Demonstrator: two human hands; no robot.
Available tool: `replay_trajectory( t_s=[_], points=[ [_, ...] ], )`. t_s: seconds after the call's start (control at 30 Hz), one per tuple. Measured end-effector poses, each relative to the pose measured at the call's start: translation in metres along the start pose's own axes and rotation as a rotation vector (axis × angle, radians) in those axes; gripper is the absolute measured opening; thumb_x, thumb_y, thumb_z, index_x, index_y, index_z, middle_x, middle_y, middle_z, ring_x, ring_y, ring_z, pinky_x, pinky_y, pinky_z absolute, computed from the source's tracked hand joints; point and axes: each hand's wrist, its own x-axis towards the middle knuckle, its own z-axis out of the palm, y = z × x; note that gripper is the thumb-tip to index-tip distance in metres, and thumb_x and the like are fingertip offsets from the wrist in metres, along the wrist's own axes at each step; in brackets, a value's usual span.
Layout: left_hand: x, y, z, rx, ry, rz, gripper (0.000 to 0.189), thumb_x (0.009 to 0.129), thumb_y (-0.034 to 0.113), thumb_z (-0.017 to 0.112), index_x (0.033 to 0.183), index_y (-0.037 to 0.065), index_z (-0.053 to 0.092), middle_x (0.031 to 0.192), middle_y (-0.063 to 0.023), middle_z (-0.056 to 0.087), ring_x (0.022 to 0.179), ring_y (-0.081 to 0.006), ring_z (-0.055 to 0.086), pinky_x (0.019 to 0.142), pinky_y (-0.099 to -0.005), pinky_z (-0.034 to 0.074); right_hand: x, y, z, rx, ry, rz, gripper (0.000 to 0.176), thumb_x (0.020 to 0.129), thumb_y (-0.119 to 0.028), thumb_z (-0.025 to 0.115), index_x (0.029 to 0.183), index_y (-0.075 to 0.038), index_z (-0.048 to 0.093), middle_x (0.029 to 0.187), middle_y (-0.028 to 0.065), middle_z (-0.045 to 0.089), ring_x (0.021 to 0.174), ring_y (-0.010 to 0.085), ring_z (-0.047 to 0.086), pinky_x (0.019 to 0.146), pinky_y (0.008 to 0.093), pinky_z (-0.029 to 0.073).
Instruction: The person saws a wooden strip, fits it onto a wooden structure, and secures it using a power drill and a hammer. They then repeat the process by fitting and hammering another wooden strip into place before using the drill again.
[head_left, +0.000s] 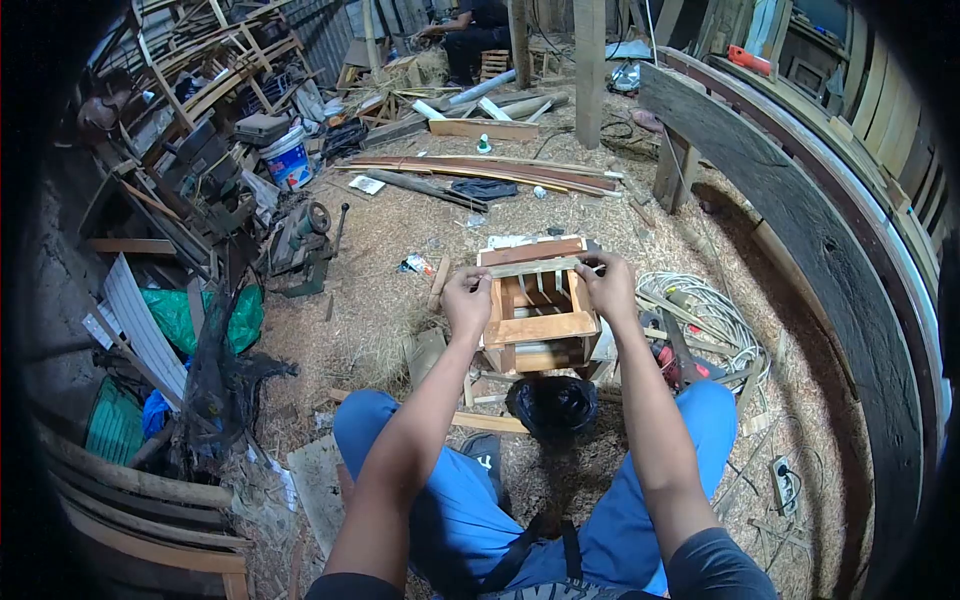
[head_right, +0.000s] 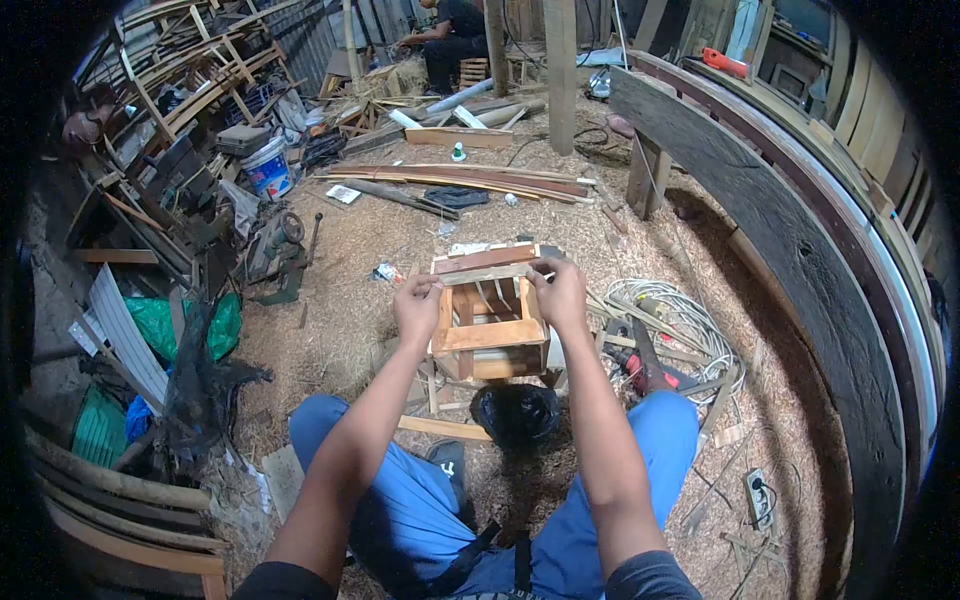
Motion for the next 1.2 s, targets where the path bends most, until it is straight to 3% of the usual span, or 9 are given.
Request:
replay_trajectory(
  t_s=[0.07,0.27,0.7,1.0,1.1,1.2],
  points=[
    [-0.003,0.009,-0.003,-0.011,-0.005,-0.037,0.015,0.088,0.009,0.075,0.102,0.003,0.076,0.086,-0.0105,0.074,0.080,-0.0188,0.071,0.074,-0.0327,0.055,0.000,0.001,0.000,-0.003,0.003,-0.001,0.019,0.083,-0.011,0.079,0.100,-0.003,0.079,0.092,0.0198,0.075,0.087,0.0343,0.073,0.083,0.0432,0.055],
    [0.004,-0.013,0.002,0.010,-0.019,-0.034,0.018,0.086,0.010,0.076,0.103,0.004,0.078,0.094,-0.0122,0.074,0.086,-0.0206,0.071,0.080,-0.0338,0.054,0.003,0.011,0.004,-0.013,0.002,-0.013,0.018,0.082,-0.012,0.079,0.098,-0.002,0.078,0.092,0.0198,0.075,0.088,0.0347,0.072,0.083,0.0430,0.055],
    [0.001,-0.008,0.002,-0.021,-0.024,-0.068,0.019,0.086,0.007,0.078,0.105,0.005,0.078,0.089,-0.0090,0.072,0.083,-0.0192,0.068,0.079,-0.0339,0.054,0.001,0.006,0.003,0.025,0.016,0.028,0.018,0.084,-0.014,0.079,0.098,-0.004,0.078,0.094,0.0195,0.075,0.089,0.0344,0.073,0.085,0.0418,0.055],
    [0.001,-0.005,0.002,0.002,-0.008,0.013,0.017,0.086,0.008,0.077,0.104,0.006,0.077,0.087,-0.0095,0.071,0.081,-0.0208,0.067,0.078,-0.0356,0.053,0.004,0.015,0.007,0.038,0.012,0.024,0.018,0.082,-0.014,0.080,0.096,-0.003,0.078,0.099,0.0202,0.074,0.093,0.0361,0.072,0.087,0.0433,0.054],
    [-0.002,0.006,-0.001,0.081,-0.005,-0.017,0.015,0.087,0.008,0.075,0.102,0.007,0.076,0.083,-0.0103,0.068,0.083,-0.0230,0.067,0.076,-0.0377,0.052,0.004,0.016,0.009,0.029,0.019,0.017,0.018,0.082,-0.014,0.080,0.096,-0.002,0.078,0.100,0.0205,0.074,0.093,0.0361,0.072,0.087,0.0434,0.054],
    [0.006,-0.002,-0.003,0.118,-0.057,0.073,0.012,0.087,0.008,0.072,0.099,0.007,0.073,0.081,-0.0110,0.063,0.084,-0.0274,0.065,0.075,-0.0402,0.051,0.002,0.011,0.007,0.027,0.022,0.031,0.018,0.082,-0.013,0.079,0.095,-0.002,0.078,0.098,0.0205,0.074,0.092,0.0364,0.071,0.086,0.0435,0.054]
  ],
)
